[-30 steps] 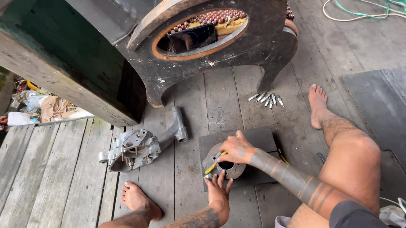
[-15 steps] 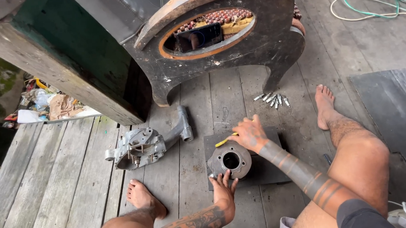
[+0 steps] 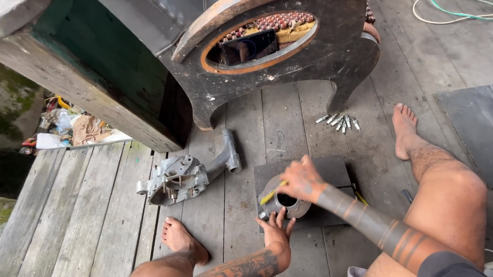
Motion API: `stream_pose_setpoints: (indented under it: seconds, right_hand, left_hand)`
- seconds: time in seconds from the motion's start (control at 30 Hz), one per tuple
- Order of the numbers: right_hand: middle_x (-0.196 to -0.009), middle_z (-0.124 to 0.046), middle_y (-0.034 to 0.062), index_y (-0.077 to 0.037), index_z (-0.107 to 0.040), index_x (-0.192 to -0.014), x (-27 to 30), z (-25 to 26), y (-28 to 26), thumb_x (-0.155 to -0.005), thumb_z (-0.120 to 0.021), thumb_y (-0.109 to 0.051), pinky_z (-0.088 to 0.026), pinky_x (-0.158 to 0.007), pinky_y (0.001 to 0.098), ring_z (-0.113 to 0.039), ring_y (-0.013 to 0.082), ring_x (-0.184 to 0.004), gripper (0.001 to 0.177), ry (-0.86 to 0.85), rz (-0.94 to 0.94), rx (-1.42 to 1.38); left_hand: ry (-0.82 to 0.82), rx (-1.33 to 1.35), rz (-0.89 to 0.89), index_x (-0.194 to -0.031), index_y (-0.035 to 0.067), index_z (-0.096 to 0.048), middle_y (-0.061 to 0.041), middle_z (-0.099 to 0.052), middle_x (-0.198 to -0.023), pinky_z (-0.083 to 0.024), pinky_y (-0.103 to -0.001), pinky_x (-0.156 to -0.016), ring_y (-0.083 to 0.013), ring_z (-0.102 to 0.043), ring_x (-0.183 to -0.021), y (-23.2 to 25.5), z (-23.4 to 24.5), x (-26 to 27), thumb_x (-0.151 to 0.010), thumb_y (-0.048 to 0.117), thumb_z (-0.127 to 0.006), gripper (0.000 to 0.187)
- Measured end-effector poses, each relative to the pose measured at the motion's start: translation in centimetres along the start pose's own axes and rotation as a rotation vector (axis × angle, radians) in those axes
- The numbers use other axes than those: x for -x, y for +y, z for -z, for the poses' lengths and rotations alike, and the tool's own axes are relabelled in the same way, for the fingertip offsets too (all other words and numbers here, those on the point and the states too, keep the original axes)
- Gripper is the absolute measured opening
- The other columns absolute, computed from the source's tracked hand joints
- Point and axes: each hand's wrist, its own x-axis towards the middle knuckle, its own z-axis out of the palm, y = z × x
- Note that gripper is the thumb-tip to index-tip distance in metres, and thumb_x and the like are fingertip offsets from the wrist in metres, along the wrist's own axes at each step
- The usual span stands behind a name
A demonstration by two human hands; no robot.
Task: Cleaning a motorcycle cylinder block using a small brush to remove dirt and debris from the surfaces and crevices.
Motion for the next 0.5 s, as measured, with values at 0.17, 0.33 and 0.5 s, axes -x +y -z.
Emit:
stream_pose_setpoints:
  seconds: [0.17, 0.33, 0.5]
  right_hand:
    - [-0.084, -0.076, -0.0059, -0.030, -0.080, -0.091, -0.5, 0.1, 2.7, -0.089, -0.065, -0.064, -0.033, -0.093, 0.0406, -0.061, 0.0143, -0.084, 0.038, 0.036, -0.084, -0.054]
    - [-0.078, -0.073, -0.0031, -0.026, -0.080, -0.092, 0.4, 0.0, 1.7, -0.090, -0.061, -0.066, -0.035, -0.091, 0.0421, -0.056, 0.0155, -0.077, 0.044, 0.178, -0.086, 0.050]
    - [-0.083, -0.072, -0.0055, -0.030, -0.079, -0.088, -0.4, -0.2, 1.9, -0.088, -0.057, -0.075, -0.035, -0.088, 0.0402, -0.055, 0.0142, -0.082, 0.050, -0.019, -0.014, 0.035]
  left_hand:
    - [-0.010, 0.044, 0.028, -0.167, 0.016, 0.012, -0.019, 0.028, -0.171, -0.032, -0.081, -0.107, -0.0405, 0.003, -0.158, 0.4, 0.3, 0.4, -0.094, 0.019, -0.069, 0.109]
    - [-0.009, 0.078, 0.036, -0.167, 0.019, 0.012, -0.014, 0.030, -0.171, -0.033, -0.081, -0.106, -0.0383, 0.004, -0.158, 0.4, -0.3, -1.1, -0.093, 0.019, -0.070, 0.110]
    - [-0.018, 0.082, 0.060, -0.167, 0.020, 0.011, -0.014, 0.031, -0.171, -0.036, -0.083, -0.104, -0.0383, 0.005, -0.158, 0.7, 0.4, -0.2, -0.090, 0.004, -0.073, 0.115]
